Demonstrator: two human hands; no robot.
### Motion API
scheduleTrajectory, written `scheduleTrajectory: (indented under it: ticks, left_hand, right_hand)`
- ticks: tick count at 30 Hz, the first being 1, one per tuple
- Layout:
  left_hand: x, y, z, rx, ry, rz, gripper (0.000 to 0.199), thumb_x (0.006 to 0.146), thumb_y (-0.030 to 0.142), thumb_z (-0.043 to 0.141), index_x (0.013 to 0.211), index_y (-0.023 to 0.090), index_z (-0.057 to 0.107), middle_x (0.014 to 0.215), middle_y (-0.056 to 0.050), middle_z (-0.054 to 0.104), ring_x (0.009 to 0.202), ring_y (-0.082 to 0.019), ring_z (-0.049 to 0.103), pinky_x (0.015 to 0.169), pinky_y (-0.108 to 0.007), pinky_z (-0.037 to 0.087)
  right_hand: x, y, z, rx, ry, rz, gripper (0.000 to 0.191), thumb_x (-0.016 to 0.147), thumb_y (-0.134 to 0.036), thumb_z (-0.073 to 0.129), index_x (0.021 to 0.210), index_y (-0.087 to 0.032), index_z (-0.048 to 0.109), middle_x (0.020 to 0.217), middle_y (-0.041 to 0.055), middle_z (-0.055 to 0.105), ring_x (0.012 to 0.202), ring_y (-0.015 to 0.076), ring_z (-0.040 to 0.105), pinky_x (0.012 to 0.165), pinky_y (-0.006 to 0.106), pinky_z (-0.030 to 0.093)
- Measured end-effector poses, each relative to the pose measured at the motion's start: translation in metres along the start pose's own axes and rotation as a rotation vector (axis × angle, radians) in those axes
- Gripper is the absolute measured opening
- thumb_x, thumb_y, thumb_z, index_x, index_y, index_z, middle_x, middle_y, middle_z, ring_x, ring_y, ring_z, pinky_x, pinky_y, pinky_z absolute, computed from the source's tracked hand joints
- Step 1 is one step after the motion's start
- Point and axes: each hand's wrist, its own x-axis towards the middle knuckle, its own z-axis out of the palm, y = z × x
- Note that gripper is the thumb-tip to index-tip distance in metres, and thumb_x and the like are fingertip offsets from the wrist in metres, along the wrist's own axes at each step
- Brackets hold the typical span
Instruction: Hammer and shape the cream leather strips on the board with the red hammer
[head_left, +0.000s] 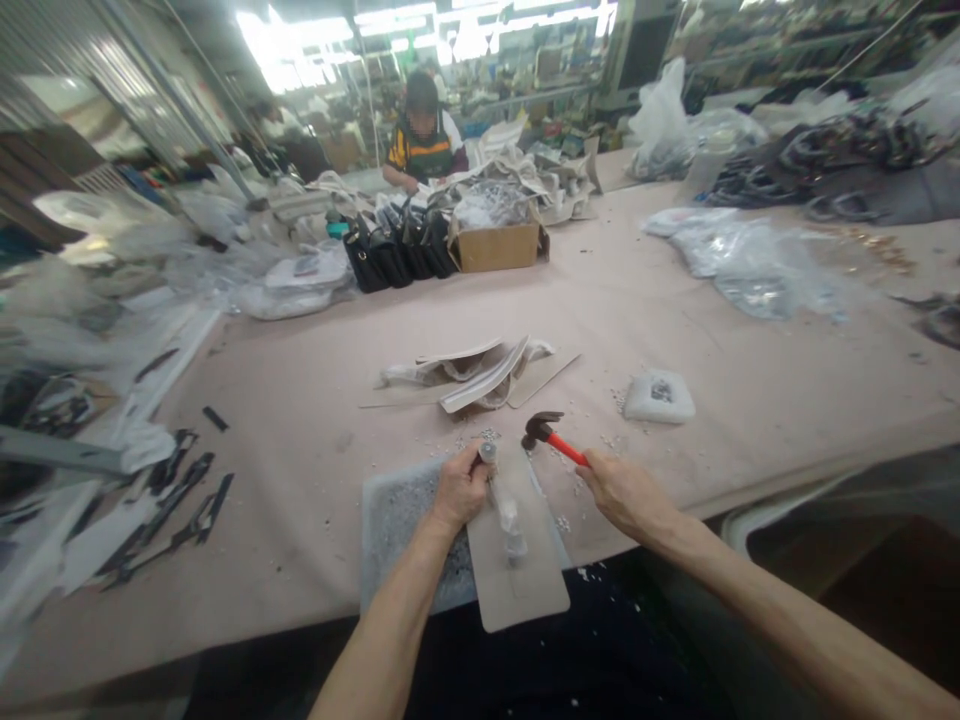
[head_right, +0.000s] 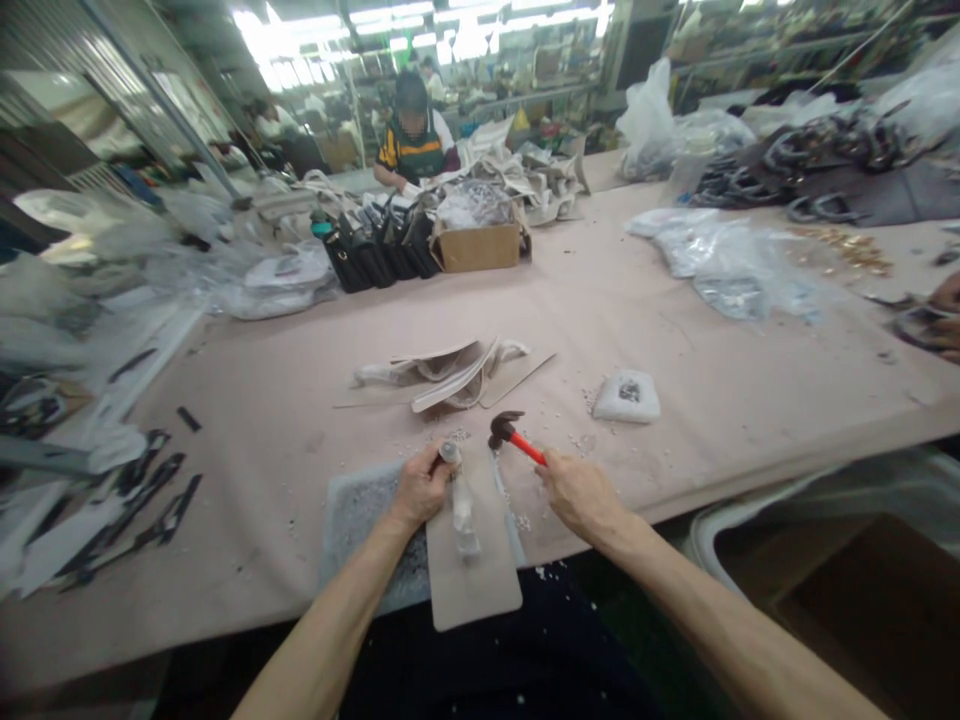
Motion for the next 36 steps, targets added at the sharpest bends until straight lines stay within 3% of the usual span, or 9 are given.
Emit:
scheduleTrajectory:
  ticks: [2,5,9,13,17,21,26,30,36]
  left_hand:
    - [0.0,0.0,0.0,0.002,0.013,-0.008,0.022,0.082,0.025,0.058,0.101,0.021,0.07,0.079,0.002,0.062,0.074,-0.014,0.057,0.075,-0.026,0.046]
    - [0.0,0.001,0.001,0.001,0.036,0.001,0.018,0.081,0.025,0.059,0.094,0.021,0.07,0.077,0.002,0.064,0.073,-0.013,0.057,0.073,-0.025,0.046]
    - [0.005,0.004,0.007,-0.081,0.13,-0.085,0.022,0.076,0.03,0.066,0.095,0.021,0.073,0.08,0.001,0.072,0.074,-0.014,0.062,0.073,-0.025,0.048]
    - [0.017,0.02,-0.003,-0.299,0.407,-0.25,0.029,0.073,0.046,0.074,0.08,0.018,0.07,0.071,0.0,0.07,0.068,-0.014,0.062,0.067,-0.025,0.049]
    - [0.027,0.049,-0.041,-0.371,0.611,-0.116,0.04,0.073,0.048,0.08,0.098,0.017,0.074,0.086,-0.003,0.078,0.078,-0.015,0.069,0.078,-0.028,0.057]
    - [0.019,0.059,-0.061,-0.281,0.531,-0.047,0.038,0.074,0.042,0.082,0.102,0.017,0.076,0.093,-0.005,0.08,0.086,-0.016,0.072,0.084,-0.028,0.057]
    - [-0.002,0.046,-0.038,-0.199,0.339,-0.133,0.032,0.076,0.037,0.077,0.103,0.02,0.074,0.088,-0.002,0.079,0.08,-0.016,0.072,0.077,-0.027,0.056]
    - [-0.007,0.053,-0.025,-0.076,0.328,-0.068,0.025,0.08,0.032,0.073,0.102,0.022,0.074,0.092,-0.001,0.079,0.083,-0.016,0.071,0.079,-0.027,0.055]
    - [0.011,0.04,-0.014,-0.256,0.267,-0.137,0.03,0.078,0.035,0.075,0.102,0.019,0.073,0.086,-0.002,0.077,0.079,-0.016,0.068,0.074,-0.026,0.054]
  right_hand:
    - [0.002,-0.003,0.014,-0.038,0.073,-0.05,0.035,0.105,-0.025,0.047,0.133,-0.008,0.059,0.117,0.0206,0.07,0.099,0.0308,0.067,0.079,0.04,0.049]
    - [-0.002,-0.029,0.026,-0.055,0.241,-0.475,0.054,0.096,-0.009,0.05,0.15,-0.014,0.046,0.157,0.0204,0.047,0.133,0.0332,0.051,0.104,0.046,0.046]
    - [-0.005,-0.081,0.032,-0.187,0.033,-0.895,0.02,0.094,-0.016,0.055,0.111,-0.016,0.065,0.123,0.0127,0.066,0.104,0.0279,0.058,0.089,0.044,0.049]
    - [-0.003,-0.112,0.026,-0.282,0.051,-0.71,0.022,0.097,-0.012,0.043,0.102,-0.014,0.064,0.101,0.0141,0.066,0.093,0.029,0.059,0.075,0.042,0.045]
    - [0.001,-0.117,0.005,-0.145,-0.011,-0.34,0.03,0.09,-0.006,0.042,0.112,-0.013,0.061,0.102,0.0161,0.07,0.086,0.0282,0.067,0.068,0.038,0.043]
    - [0.0,-0.11,0.001,0.139,-0.058,-0.06,0.032,0.093,-0.017,0.049,0.124,-0.013,0.058,0.1,0.0143,0.075,0.09,0.0319,0.072,0.072,0.039,0.046]
    - [-0.014,-0.103,0.026,0.367,0.089,0.026,0.043,0.095,-0.02,0.052,0.138,-0.016,0.053,0.12,0.0132,0.075,0.105,0.0335,0.073,0.084,0.042,0.051]
    - [-0.021,-0.103,0.031,0.383,0.204,0.062,0.038,0.1,-0.028,0.052,0.136,-0.017,0.056,0.129,0.0154,0.072,0.112,0.0346,0.072,0.088,0.043,0.053]
    - [-0.019,-0.11,0.032,0.41,-0.082,0.103,0.057,0.103,-0.039,0.057,0.152,-0.012,0.045,0.111,0.0181,0.077,0.106,0.0372,0.074,0.089,0.047,0.055]
